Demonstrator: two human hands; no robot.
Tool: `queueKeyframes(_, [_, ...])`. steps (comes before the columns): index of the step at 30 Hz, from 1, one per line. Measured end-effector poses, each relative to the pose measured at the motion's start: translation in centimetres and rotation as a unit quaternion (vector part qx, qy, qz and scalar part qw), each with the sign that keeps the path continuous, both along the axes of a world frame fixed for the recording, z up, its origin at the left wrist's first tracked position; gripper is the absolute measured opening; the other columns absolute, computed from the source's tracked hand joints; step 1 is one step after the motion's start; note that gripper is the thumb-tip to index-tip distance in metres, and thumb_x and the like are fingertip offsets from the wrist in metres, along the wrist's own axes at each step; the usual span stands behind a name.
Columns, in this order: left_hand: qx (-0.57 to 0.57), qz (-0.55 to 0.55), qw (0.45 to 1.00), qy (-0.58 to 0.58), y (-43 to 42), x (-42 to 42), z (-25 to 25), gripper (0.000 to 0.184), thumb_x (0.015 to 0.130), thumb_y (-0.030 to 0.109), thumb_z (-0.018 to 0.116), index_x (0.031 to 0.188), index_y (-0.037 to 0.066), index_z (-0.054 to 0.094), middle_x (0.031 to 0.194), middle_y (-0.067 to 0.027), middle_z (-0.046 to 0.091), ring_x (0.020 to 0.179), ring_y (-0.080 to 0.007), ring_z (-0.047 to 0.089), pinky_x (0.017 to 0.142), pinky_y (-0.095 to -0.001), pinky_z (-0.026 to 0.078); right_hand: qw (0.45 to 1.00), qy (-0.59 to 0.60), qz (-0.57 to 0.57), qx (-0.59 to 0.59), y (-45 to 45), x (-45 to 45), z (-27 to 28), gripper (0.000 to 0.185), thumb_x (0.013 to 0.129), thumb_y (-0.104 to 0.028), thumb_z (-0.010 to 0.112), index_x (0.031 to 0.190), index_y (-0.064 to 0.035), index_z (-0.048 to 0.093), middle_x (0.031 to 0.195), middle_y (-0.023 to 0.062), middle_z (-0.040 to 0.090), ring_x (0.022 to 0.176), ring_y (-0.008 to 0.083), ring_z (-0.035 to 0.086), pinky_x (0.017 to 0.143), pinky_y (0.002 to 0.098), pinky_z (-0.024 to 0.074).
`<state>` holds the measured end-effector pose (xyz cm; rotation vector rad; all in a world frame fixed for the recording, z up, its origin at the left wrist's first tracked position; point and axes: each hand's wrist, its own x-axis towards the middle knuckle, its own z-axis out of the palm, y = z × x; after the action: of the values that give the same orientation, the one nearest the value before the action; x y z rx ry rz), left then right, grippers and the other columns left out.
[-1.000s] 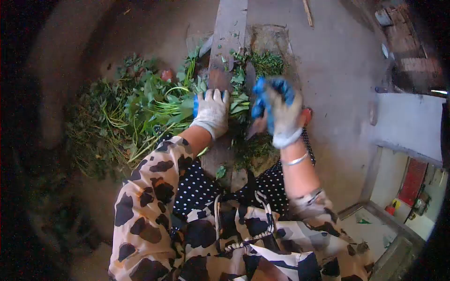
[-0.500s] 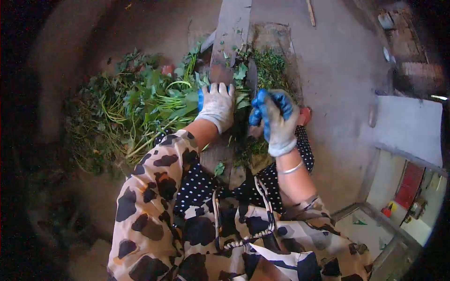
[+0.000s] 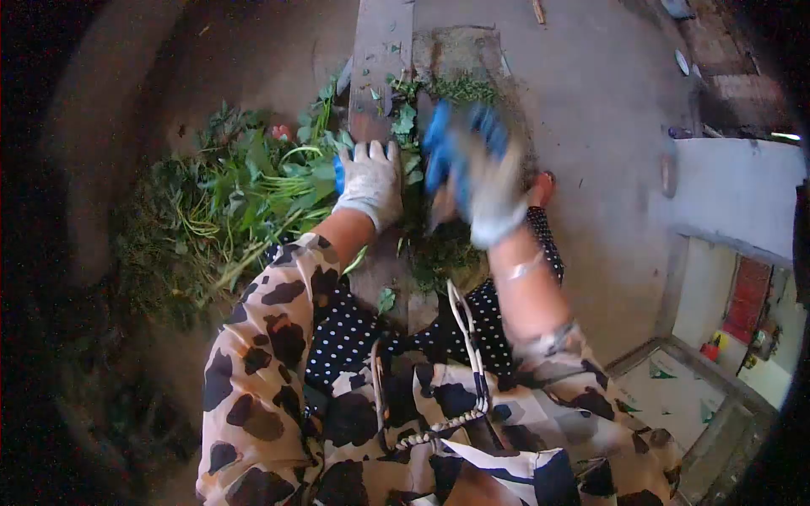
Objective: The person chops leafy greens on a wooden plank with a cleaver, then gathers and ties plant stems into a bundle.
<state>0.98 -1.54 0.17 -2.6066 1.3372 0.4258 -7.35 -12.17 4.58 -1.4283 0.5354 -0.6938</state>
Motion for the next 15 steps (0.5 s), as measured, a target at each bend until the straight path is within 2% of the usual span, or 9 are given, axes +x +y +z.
queueKeyframes(2, [-0.017, -0.012, 1.0, -0.015, 0.3, -0.3, -0.5, 0.063, 0.066, 0.022, 0.06, 0.122, 0.004, 0.039, 0.11, -0.0139, 0.047, 0.11, -0.0299, 0.042, 0.092, -0.0485, 0.029, 1.0, -0.005, 0.025, 0.005, 1.3, -1.1, -0.1, 0.019, 0.084, -0.022, 0.056, 0.083, -0.0039, 0.061, 0.071, 0.0038, 0.06, 0.051, 0.0117, 0.053, 0.046, 0.0265, 0.0439])
queueKeyframes(4, [-0.034, -0.028, 0.999, -0.026, 0.7, -0.6, -0.5, 0.066, 0.066, 0.022, 0.06, 0.124, 0.004, 0.037, 0.112, -0.0157, 0.046, 0.111, -0.0311, 0.04, 0.094, -0.049, 0.026, 0.997, 0.002, 0.015, 0.08, -2.2, 1.3, 0.5, 0.019, 0.082, -0.019, 0.056, 0.091, -0.0035, 0.063, 0.078, 0.0099, 0.064, 0.067, 0.0166, 0.06, 0.063, 0.0295, 0.0479])
queueKeyframes(5, [-0.029, -0.037, 0.999, -0.025, 0.9, -0.8, -0.4, 0.066, 0.066, 0.022, 0.06, 0.124, 0.004, 0.037, 0.112, -0.0157, 0.046, 0.111, -0.0311, 0.04, 0.094, -0.049, 0.026, 0.962, 0.16, 0.116, -0.191, -6.4, 2.9, 2.1, 0.026, 0.085, -0.026, 0.051, 0.083, -0.0037, 0.063, 0.074, 0.011, 0.063, 0.065, 0.0178, 0.061, 0.062, 0.0302, 0.0484])
queueKeyframes(6, [-0.023, -0.044, 0.998, -0.025, 1.1, -1.0, -0.2, 0.066, 0.066, 0.022, 0.06, 0.125, 0.003, 0.037, 0.113, -0.0161, 0.045, 0.111, -0.0313, 0.04, 0.095, -0.049, 0.026, 0.975, 0.075, 0.103, -0.185, -8.6, 6.1, 3.3, 0.032, 0.086, -0.03, 0.046, 0.079, -0.0034, 0.062, 0.071, 0.012, 0.062, 0.065, 0.0201, 0.061, 0.062, 0.0338, 0.049])
queueKeyframes(7, [-0.019, -0.055, 0.998, -0.023, 1.0, -1.1, -0.2, 0.067, 0.065, 0.021, 0.06, 0.125, 0.003, 0.036, 0.114, -0.0165, 0.045, 0.111, -0.0316, 0.039, 0.095, -0.0491, 0.025, 0.987, 0.028, 0.148, 0.054, -10.7, 8.6, 3.6, 0.031, 0.086, -0.031, 0.046, 0.076, -0.0054, 0.06, 0.066, 0.0088, 0.059, 0.058, 0.0196, 0.056, 0.055, 0.0326, 0.0456])
queueKeyframes(8, [0.019, -0.033, 0.999, 0.016, 0.0, -0.8, 0.6, 0.068, 0.065, 0.021, 0.06, 0.125, 0.002, 0.036, 0.114, -0.0163, 0.045, 0.112, -0.0312, 0.039, 0.095, -0.0486, 0.026, 0.938, -0.025, 0.188, 0.291, -13.0, 10.9, 3.4, 0.03, 0.085, -0.031, 0.046, 0.073, -0.0073, 0.058, 0.06, 0.0056, 0.055, 0.05, 0.019, 0.051, 0.048, 0.0314, 0.0423])
queueKeyframes(10, [0.064, -0.021, 0.997, 0.039, -1.5, 0.4, 1.0, 0.066, 0.063, 0.02, 0.061, 0.122, 0.002, 0.038, 0.114, -0.0153, 0.045, 0.113, -0.031, 0.04, 0.095, -0.0479, 0.029, 0.866, -0.077, 0.282, 0.406, -16.2, 14.6, 1.0, 0.024, 0.081, -0.032, 0.056, 0.073, -0.0098, 0.058, 0.059, 0.0051, 0.054, 0.049, 0.0195, 0.051, 0.046, 0.0325, 0.0424])
queueKeyframes(11, [0.093, -0.004, 0.993, 0.068, -2.3, 0.9, 1.7, 0.065, 0.063, 0.02, 0.062, 0.121, 0.003, 0.039, 0.114, -0.0151, 0.045, 0.113, -0.0311, 0.04, 0.095, -0.0476, 0.03, 0.867, -0.081, 0.275, 0.407, -15.1, 13.8, 1.2, 0.024, 0.081, -0.032, 0.056, 0.073, -0.0098, 0.058, 0.059, 0.0051, 0.054, 0.049, 0.0195, 0.051, 0.046, 0.0325, 0.0424])
queueKeyframes(15, [0.067, 0.025, 0.997, 0.012, -1.7, 0.0, 0.9, 0.065, 0.063, 0.027, 0.064, 0.119, 0.003, 0.041, 0.117, -0.0148, 0.044, 0.116, -0.0305, 0.038, 0.098, -0.048, 0.027, 0.992, 0.017, 0.04, 0.117, -6.0, 5.3, 2.0, 0.025, 0.081, -0.027, 0.054, 0.074, -0.0027, 0.056, 0.066, 0.013, 0.059, 0.06, 0.0267, 0.058, 0.056, 0.0373, 0.0471])
